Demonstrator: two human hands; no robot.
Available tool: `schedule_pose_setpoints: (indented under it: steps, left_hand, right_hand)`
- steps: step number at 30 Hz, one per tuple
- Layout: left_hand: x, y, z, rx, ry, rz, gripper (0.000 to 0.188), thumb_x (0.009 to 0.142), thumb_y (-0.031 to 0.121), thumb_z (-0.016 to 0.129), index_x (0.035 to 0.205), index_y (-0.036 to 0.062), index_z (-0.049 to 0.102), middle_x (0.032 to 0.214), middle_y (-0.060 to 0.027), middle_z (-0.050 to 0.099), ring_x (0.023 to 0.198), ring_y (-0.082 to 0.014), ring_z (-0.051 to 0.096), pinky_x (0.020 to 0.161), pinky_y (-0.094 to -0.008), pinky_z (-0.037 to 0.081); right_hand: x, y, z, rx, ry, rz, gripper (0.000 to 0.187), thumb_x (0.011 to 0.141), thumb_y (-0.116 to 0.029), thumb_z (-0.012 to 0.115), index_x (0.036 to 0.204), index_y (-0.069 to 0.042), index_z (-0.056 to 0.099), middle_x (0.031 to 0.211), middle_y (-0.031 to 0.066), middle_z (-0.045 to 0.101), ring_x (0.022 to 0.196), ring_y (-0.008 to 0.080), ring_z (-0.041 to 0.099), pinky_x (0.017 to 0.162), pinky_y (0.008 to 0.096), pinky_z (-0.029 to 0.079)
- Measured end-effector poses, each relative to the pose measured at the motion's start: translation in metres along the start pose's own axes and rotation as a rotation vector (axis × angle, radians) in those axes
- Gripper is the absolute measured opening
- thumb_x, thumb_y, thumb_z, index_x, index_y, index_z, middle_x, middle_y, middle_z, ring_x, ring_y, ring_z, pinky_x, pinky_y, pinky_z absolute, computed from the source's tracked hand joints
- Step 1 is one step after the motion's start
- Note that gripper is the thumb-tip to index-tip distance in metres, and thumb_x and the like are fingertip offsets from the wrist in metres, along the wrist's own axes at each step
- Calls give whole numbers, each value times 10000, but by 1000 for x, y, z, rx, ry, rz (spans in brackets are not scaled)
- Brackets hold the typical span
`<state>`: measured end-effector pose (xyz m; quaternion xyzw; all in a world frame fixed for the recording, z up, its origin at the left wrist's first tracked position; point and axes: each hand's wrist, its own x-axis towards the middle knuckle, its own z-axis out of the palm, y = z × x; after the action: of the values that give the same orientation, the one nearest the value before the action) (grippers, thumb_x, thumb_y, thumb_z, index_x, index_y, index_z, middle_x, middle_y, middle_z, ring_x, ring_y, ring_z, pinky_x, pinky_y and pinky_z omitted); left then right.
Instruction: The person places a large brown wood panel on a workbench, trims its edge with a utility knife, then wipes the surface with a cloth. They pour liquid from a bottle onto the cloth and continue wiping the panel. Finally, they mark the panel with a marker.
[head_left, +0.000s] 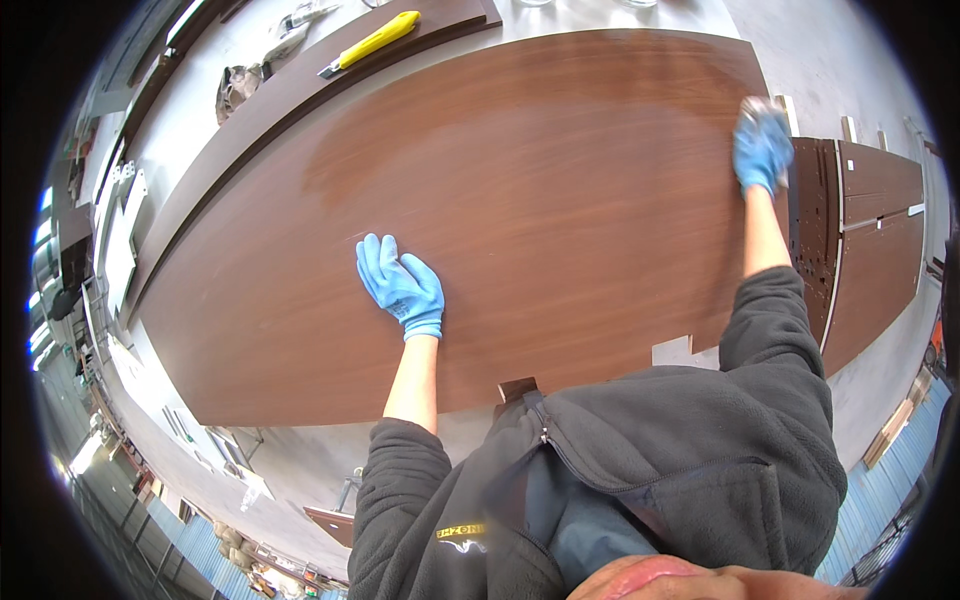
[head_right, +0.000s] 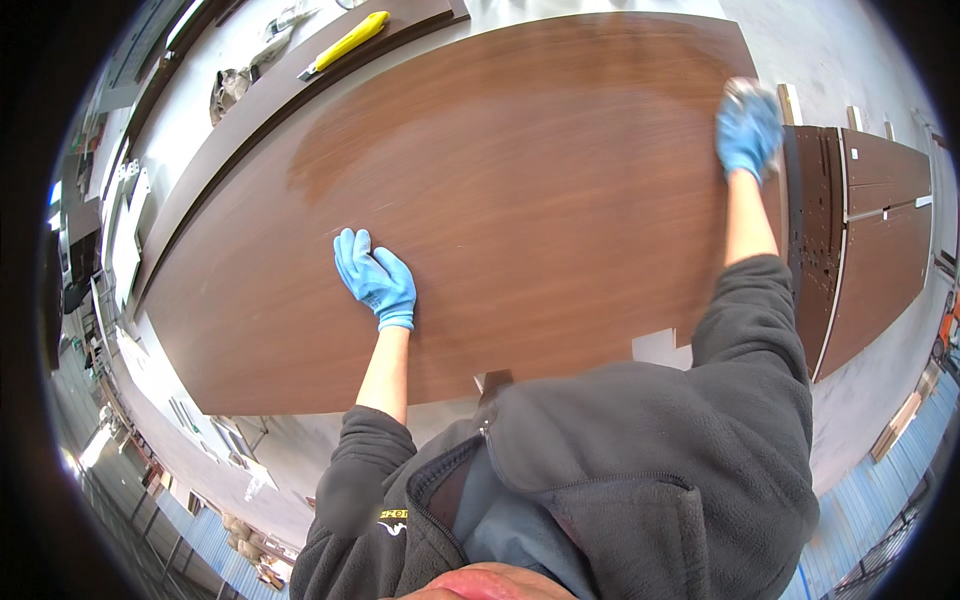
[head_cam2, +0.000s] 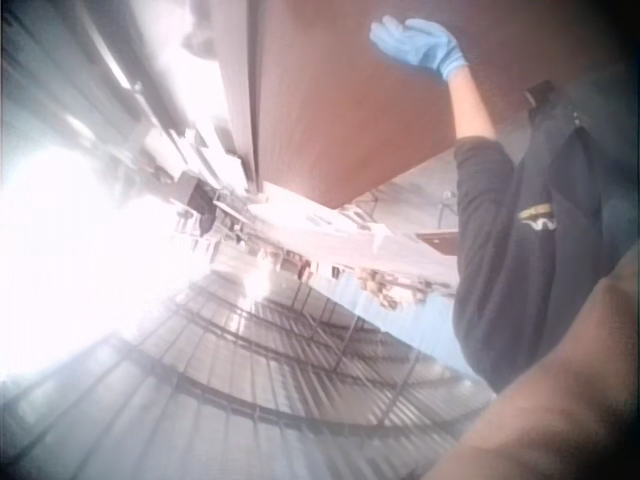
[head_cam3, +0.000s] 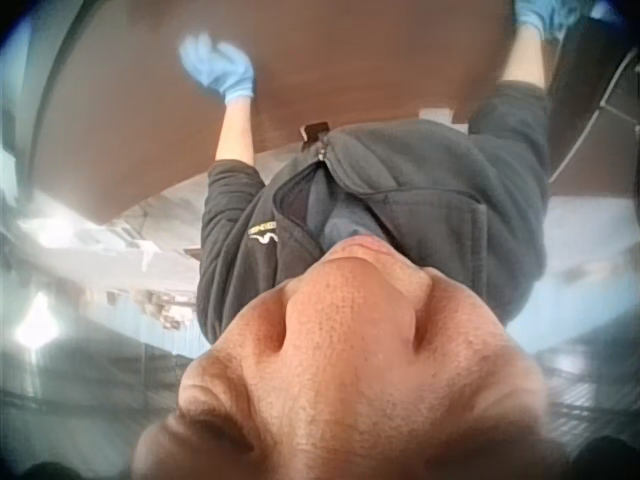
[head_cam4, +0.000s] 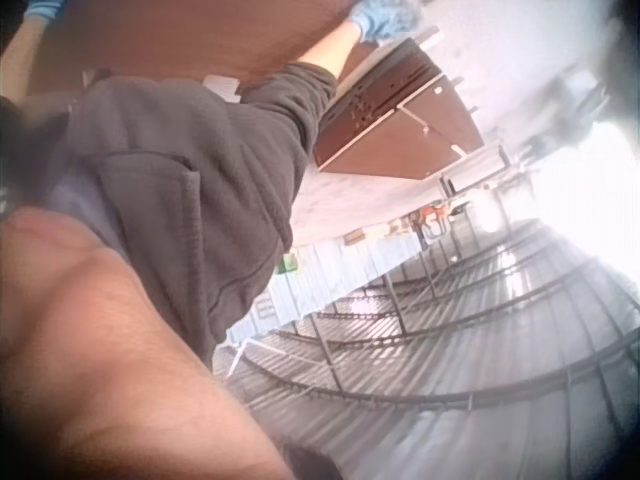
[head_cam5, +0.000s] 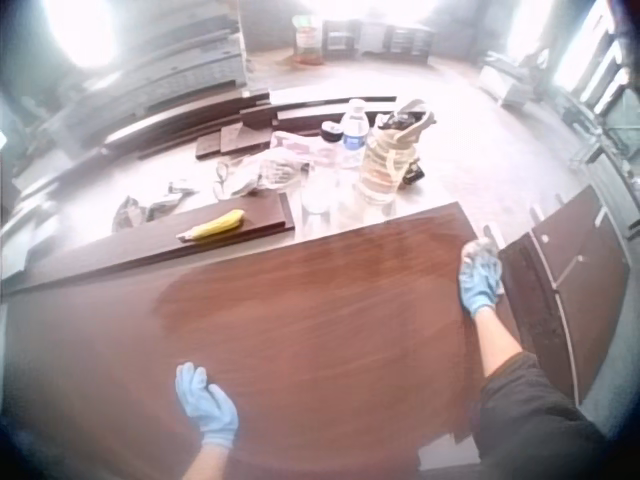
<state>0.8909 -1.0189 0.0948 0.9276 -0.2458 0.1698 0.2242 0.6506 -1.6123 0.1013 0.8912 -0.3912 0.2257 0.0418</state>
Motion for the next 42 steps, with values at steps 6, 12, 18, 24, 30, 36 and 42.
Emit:
schedule_pose_setpoints:
  steps: [6, 12, 18, 24, 30, 36, 42]
  left_hand:
    - [0, 2, -2, 10, -16, 35, 373, 1009, 73, 655, 1378, 19, 641, 1552, -233, 583, 1512, -474, 493, 1282, -613, 357]
    - [-2, -1, 0, -167, 49, -8, 387, 1088, 188, 633, 1409, -27, 625, 1545, -270, 592, 1517, -462, 502, 1289, -576, 357]
    - [-9, -31, -16, -384, 257, -321, 525, 1185, 362, 483, 1457, -69, 609, 1581, -288, 565, 1532, -449, 487, 1285, -571, 356]
    - [-43, -80, -54, 123, 55, -366, 543, 1115, 334, 614, 1439, -102, 615, 1538, -335, 590, 1462, -455, 539, 1261, -553, 394]
    - [-44, -81, -51, 228, -47, -256, 570, 1089, 386, 641, 1462, -45, 629, 1570, -274, 595, 1510, -434, 506, 1274, -564, 363]
    - [-40, -76, -52, 234, -75, -306, 563, 1091, 384, 640, 1460, -41, 638, 1587, -268, 586, 1522, -425, 498, 1273, -559, 366]
    - [-41, -78, -47, 291, -27, -221, 507, 1085, 326, 664, 1431, -45, 647, 1547, -278, 613, 1484, -431, 537, 1233, -567, 407]
  right_hand:
    - [-67, 34, -2, -539, -76, 319, 665, 1060, -660, 549, 1449, -128, 638, 1481, 193, 618, 1478, 388, 516, 1198, 499, 434]
    - [-60, -295, -15, 304, -142, -185, 277, 984, -168, 622, 1231, -43, 606, 1237, 209, 605, 1132, 397, 615, 991, 512, 523]
    - [-167, -522, -46, 729, -453, -817, 584, 902, -399, 714, 1302, 26, 688, 1362, 198, 686, 1260, 353, 677, 1146, 514, 468]
    - [-139, -498, -36, 644, -265, -892, 615, 893, -452, 752, 1387, -89, 693, 1532, 130, 607, 1424, 273, 572, 1184, 452, 436]
    - [-26, -374, -26, 443, -204, -541, 237, 918, -225, 591, 869, -73, 766, 1029, 177, 781, 922, 332, 779, 788, 481, 621]
    - [22, -83, -1, 7, -6, -106, 293, 1072, -430, 576, 1199, -191, 689, 1182, 107, 681, 1145, 361, 674, 899, 542, 559]
    - [-11, 20, 17, -421, -45, 224, 643, 1074, -641, 505, 1522, -190, 603, 1510, 128, 609, 1505, 327, 513, 1246, 547, 361]
